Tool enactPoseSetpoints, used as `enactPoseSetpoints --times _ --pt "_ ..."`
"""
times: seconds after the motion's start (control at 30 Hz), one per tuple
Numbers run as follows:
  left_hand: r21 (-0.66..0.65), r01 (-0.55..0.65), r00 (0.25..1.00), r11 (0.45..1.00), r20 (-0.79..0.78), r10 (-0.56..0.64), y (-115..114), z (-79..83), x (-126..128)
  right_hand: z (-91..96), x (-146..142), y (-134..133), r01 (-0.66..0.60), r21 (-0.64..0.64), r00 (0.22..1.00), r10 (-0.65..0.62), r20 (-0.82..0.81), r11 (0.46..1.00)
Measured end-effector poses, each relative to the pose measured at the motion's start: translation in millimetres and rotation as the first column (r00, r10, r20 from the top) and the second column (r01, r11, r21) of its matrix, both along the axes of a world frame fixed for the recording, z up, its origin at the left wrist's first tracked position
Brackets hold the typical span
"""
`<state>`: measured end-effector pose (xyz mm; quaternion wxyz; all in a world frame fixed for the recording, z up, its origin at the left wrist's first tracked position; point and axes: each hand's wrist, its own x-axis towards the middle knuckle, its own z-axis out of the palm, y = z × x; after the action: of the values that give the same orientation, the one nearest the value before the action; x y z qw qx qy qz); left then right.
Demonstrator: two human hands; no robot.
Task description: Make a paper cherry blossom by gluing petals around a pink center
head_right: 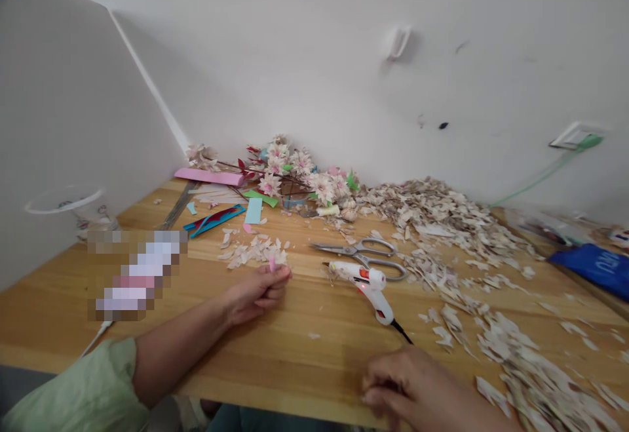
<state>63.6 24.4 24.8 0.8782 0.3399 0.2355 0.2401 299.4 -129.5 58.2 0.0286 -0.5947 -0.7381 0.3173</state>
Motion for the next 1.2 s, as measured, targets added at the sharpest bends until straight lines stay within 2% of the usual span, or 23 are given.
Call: enactPoseSetpoints --times 0.07,0.13,0.23,0.33,0.4,0.47,0.5,0.53,0.67,0.8,0.93,1.03,1.1,1.2 --pt "0.016 -0.053 0.999 0.998 0.007 0.053 4.2 0.6 -2.4 5.3 6.5 -2.4 0.076 -0.014 0.992 -0.074 0.101 0.997" --pt "0.034 -0.098 0.995 0.995 0.014 0.098 8.4 1.8 -5.5 7.9 8.8 -2.0 0.111 0.040 0.980 -0.116 0.160 0.993" --pt "0.063 -0.157 0.988 0.986 0.018 0.156 13.2 3.4 -9.6 5.3 13.9 1.9 0.131 0.098 0.975 -0.146 0.165 0.987" --pt "0.092 -0.218 0.976 0.972 0.013 0.217 15.4 4.3 -11.3 -6.4 27.1 9.8 0.229 0.210 0.961 -0.255 0.110 0.951" --pt "0.115 -0.271 0.962 0.956 0.013 0.272 16.0 5.2 -11.4 -18.6 38.1 18.3 0.346 0.324 0.925 -0.378 0.040 0.881" --pt "0.137 -0.321 0.947 0.937 0.020 0.321 16.3 6.0 -11.2 -32.4 46.0 29.3 0.443 0.488 0.870 -0.491 -0.033 0.752" --pt "0.146 -0.338 0.941 0.930 0.024 0.338 16.2 6.3 -11.1 -39.1 47.7 35.4 0.456 0.539 0.861 -0.505 -0.065 0.708" --pt "0.152 -0.348 0.937 0.925 0.028 0.348 16.0 6.4 -10.9 -45.2 47.5 41.6 0.464 0.551 0.858 -0.507 -0.083 0.694" --pt "0.160 -0.348 0.937 0.924 0.030 0.348 13.2 4.5 -9.1 -62.4 34.5 63.7 0.559 0.475 0.817 -0.549 -0.177 0.679" --pt "0.137 -0.317 0.948 0.939 0.027 0.316 8.9 1.8 -4.0 -69.2 26.1 77.6 0.572 0.476 0.814 -0.535 -0.228 0.668" --pt "0.145 -0.264 0.965 0.954 0.038 0.261 7.0 -3.3 0.6 -67.6 34.4 86.1 0.553 0.451 0.831 -0.505 -0.235 0.701" --pt "0.188 -0.224 0.974 0.956 0.004 0.227 8.8 -8.3 0.9 -64.0 43.2 92.5 0.482 0.444 0.876 -0.413 -0.249 0.755" --pt "0.207 -0.226 0.971 0.952 -0.032 0.237 11.4 -9.3 -0.5 -63.5 47.1 96.6 0.429 0.445 0.902 -0.351 -0.249 0.786" --pt "0.233 -0.263 0.953 0.936 -0.087 0.289 15.7 -5.9 -3.2 -66.9 49.5 100.3 0.406 0.465 0.913 -0.332 -0.235 0.787"
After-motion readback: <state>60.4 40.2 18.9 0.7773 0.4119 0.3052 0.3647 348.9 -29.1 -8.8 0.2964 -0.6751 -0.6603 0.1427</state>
